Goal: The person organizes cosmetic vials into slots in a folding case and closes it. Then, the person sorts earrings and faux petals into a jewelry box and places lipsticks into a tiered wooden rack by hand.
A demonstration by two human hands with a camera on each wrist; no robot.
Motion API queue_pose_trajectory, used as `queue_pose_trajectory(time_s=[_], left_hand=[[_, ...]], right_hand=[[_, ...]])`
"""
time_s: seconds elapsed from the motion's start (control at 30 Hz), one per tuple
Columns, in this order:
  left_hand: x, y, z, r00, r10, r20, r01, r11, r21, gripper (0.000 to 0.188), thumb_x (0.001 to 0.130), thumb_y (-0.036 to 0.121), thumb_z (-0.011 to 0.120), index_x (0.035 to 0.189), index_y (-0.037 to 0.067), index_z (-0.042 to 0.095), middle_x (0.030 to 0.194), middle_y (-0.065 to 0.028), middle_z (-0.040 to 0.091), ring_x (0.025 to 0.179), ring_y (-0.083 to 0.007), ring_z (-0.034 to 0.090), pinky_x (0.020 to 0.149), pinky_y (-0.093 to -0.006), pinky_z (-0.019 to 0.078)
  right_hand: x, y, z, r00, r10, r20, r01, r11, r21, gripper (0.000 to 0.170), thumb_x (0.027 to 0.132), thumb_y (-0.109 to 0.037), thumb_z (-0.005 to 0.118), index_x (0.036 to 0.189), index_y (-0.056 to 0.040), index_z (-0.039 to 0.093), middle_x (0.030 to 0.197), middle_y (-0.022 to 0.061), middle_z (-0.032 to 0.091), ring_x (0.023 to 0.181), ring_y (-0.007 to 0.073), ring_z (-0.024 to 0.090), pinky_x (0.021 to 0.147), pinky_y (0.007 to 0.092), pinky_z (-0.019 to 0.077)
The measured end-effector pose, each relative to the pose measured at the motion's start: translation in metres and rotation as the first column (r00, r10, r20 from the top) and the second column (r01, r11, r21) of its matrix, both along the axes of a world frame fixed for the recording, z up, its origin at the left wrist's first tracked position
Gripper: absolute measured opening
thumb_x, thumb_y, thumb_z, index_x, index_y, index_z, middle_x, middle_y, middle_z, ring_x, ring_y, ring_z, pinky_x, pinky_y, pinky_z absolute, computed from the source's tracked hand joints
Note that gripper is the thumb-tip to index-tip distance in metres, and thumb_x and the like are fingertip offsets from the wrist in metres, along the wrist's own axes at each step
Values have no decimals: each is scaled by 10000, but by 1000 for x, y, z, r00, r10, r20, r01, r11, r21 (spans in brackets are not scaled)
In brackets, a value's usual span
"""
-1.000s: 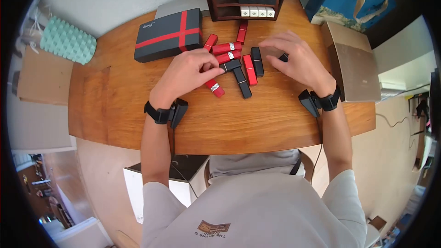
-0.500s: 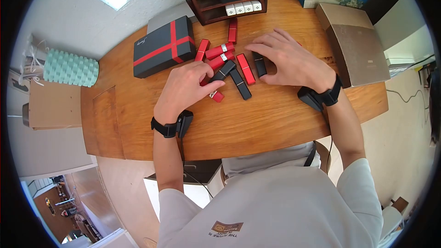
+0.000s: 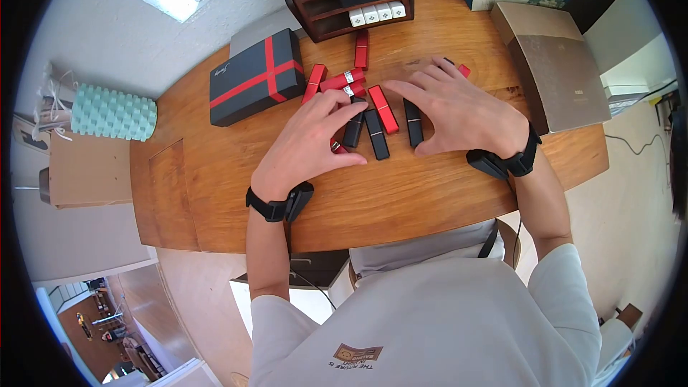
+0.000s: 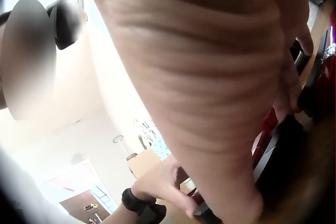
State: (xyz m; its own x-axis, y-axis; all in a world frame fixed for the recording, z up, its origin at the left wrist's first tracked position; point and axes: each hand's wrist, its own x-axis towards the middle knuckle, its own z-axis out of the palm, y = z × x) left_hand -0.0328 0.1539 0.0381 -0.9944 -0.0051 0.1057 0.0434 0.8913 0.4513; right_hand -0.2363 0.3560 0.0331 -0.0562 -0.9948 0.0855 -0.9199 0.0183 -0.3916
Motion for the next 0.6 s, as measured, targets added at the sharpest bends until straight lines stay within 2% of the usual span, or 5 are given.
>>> queue_pose_trajectory(time_s=[0.13,0.2,0.3,0.53,0.6], left_hand=[[-1,1,-1,999,21,43,-20,1000,-11,699,714,243,923,1325,38,653,1218,-114,575,1153,-310,571,1027,-399,491],[-1,1,-1,1000,-4,-17,3,998,-60,697,709,256,922,1312,28,655,1254,-110,583,1138,-307,578,1029,-402,494],[-3,2,-1,999,-21,-36,19,998,-54,684,699,282,924,1279,32,662,1291,-104,585,1157,-313,581,1036,-412,491],[-5,12,-1,1000,-5,-5,5,998,-58,716,661,365,940,1237,55,649,1310,-111,577,1228,-341,570,1057,-437,480],[-5,14,-1,1000,2,25,-1,999,-51,784,632,402,953,1257,53,633,1311,-123,564,1241,-345,562,1053,-441,482]], right_hand=[[10,5,8,1000,12,3,-12,998,57,967,679,-297,890,1523,-93,466,1254,147,631,1258,361,538,1233,522,301],[14,5,8,997,74,-13,-74,997,1,981,681,-328,892,1531,-88,464,1262,139,631,1254,342,549,1255,553,258],[16,3,0,993,117,3,-117,993,-15,928,706,-323,882,1499,-32,496,1260,167,642,1285,363,543,1247,554,256],[12,0,-8,996,88,-14,-88,996,-26,927,720,-305,878,1514,-34,485,1311,159,631,1308,354,536,1252,569,250],[11,0,-13,997,80,-23,-81,995,-57,954,699,-303,898,1524,-81,473,1296,150,628,1293,320,552,1261,541,252]])
